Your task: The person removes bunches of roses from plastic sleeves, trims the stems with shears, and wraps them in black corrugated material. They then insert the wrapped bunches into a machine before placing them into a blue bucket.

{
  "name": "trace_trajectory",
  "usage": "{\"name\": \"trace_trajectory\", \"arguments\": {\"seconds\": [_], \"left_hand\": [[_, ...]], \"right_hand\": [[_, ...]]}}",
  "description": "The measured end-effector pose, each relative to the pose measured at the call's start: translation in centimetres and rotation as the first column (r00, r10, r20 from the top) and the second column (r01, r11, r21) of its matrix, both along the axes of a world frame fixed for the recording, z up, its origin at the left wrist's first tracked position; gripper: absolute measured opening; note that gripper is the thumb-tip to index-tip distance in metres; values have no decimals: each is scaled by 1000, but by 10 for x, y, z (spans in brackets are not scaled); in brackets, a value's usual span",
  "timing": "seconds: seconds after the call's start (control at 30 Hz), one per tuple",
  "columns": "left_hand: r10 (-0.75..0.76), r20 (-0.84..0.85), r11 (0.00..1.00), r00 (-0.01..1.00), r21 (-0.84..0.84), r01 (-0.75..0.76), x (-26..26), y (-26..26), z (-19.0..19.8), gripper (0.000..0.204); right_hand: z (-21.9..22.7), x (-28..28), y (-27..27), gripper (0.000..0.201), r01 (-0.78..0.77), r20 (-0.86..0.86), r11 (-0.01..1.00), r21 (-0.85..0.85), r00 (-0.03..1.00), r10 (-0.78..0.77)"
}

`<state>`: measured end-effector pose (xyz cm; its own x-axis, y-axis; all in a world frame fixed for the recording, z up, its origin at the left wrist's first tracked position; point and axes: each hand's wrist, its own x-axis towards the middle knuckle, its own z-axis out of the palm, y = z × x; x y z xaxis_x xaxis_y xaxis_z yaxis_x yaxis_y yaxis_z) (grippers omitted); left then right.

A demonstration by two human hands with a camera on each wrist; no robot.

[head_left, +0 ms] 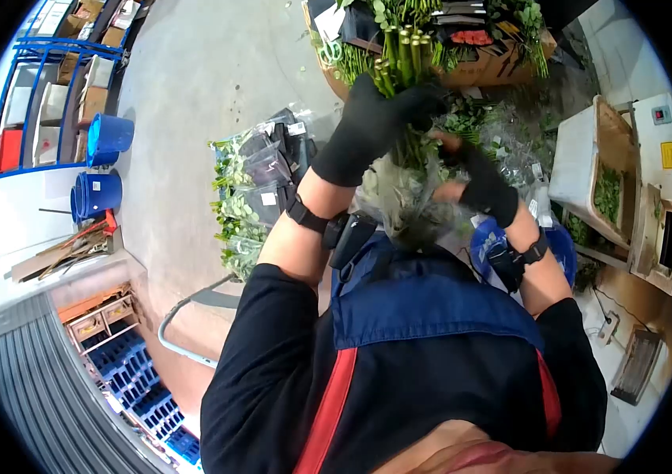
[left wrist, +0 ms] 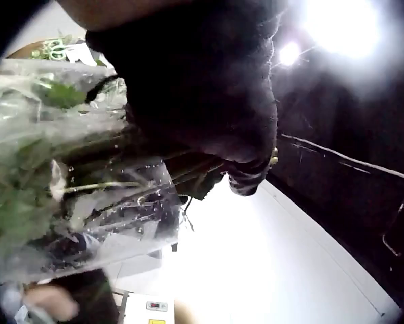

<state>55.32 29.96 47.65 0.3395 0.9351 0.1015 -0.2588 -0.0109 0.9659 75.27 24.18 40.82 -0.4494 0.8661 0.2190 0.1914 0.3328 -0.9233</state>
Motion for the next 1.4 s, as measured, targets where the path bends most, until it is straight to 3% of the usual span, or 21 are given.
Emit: {"name": "trace_trajectory", "arguments": {"seconds": [0.23, 0.27, 0.33, 0.4, 0.47, 0.53, 0.6, 0.67, 0.7, 0.73, 0.77, 0.8, 0.87, 0.93, 1.0, 1.03, 1.1, 1.13, 1.17, 1.27, 1.4], "left_hand": [[33, -17, 994, 999, 101, -32, -20, -23, 22, 26], [115, -96, 984, 989, 150, -100, -32, -23, 25, 27], [232, -225, 953, 946, 249, -174, -47, -16, 25, 28], [162, 148, 981, 976, 82, -176, -68, -6, 16, 19], [303, 49, 948, 952, 89, -306, -98, 3, 29, 20], [278, 385, 955, 880, -13, -296, -122, 9, 35, 17], [137, 437, 979, 889, 77, -189, -147, 11, 38, 21], [314, 330, 946, 890, -26, -324, -130, 10, 34, 18], [420, 181, 906, 889, -32, -422, -112, 9, 30, 17], [511, 32, 860, 859, -13, -510, -99, 10, 28, 15], [441, -193, 736, 876, 637, -230, -106, 18, -2, 19], [487, -249, 621, 837, 773, -131, -92, 14, -3, 19], [306, 91, 950, 948, 30, -309, -63, 12, -4, 20], [502, -314, 737, 805, 642, -209, -60, 17, -19, 23], [806, -432, 441, 405, 894, 76, -74, 20, -10, 23], [764, -404, 418, 504, 904, 91, -82, 20, -7, 22], [465, -146, 824, 873, 431, -367, -101, 24, -18, 26], [417, 54, 899, 907, 124, -421, -122, 30, -15, 29], [434, 16, 878, 901, 216, -427, -135, 26, -5, 31], [434, 321, 887, 842, 14, -462, -165, 16, 26, 19], [246, 378, 966, 892, -19, -258, -188, 11, 43, 25]], "right_hand": [[-12, -26, 25, 21, 109, 87, 960, 260, 987, -136], [12, -26, 26, 15, -16, 314, 826, 564, 929, -196], [16, -23, 20, 13, -42, 437, 843, 537, 868, -236], [-28, 7, 12, 17, -244, 722, 895, 373, 683, -114], [-95, 71, -18, 20, -225, 825, 921, 319, 544, -153], [-178, 169, -41, 26, -46, 948, 952, -304, -112, 297], [-174, 206, -62, 43, 137, 918, 938, -319, -202, 341], [-79, 135, -43, 44, 96, 976, 974, -207, -45, 212], [-85, 134, -41, 32, -148, 841, 948, 282, 514, -170], [-28, 79, -27, 22, -130, 569, 897, 421, 808, -150], [22, 39, -20, 21, -252, 544, 886, 390, 839, -1], [51, 1, -14, 13, -226, 301, 748, 624, 953, 36], [63, -41, -1, 26, -306, 481, 724, 617, 876, -39], [44, -56, 7, 17, -209, 436, 707, 676, 887, -154], [32, -45, -8, 20, -255, 572, 816, 520, 813, -111], [22, -34, -16, 22, -271, 634, 862, 428, 770, -73], [-37, 2, -35, 18, -211, 648, 927, 310, 760, -44], [-76, 37, -48, 18, -238, 706, 931, 276, 707, -29], [-118, 77, -67, 20, -144, 820, 986, 80, 572, 17], [-166, 199, -135, 29, 222, 794, 793, -567, -112, 598], [-162, 287, -234, 39, 418, 612, 623, -661, -179, 770]]}}
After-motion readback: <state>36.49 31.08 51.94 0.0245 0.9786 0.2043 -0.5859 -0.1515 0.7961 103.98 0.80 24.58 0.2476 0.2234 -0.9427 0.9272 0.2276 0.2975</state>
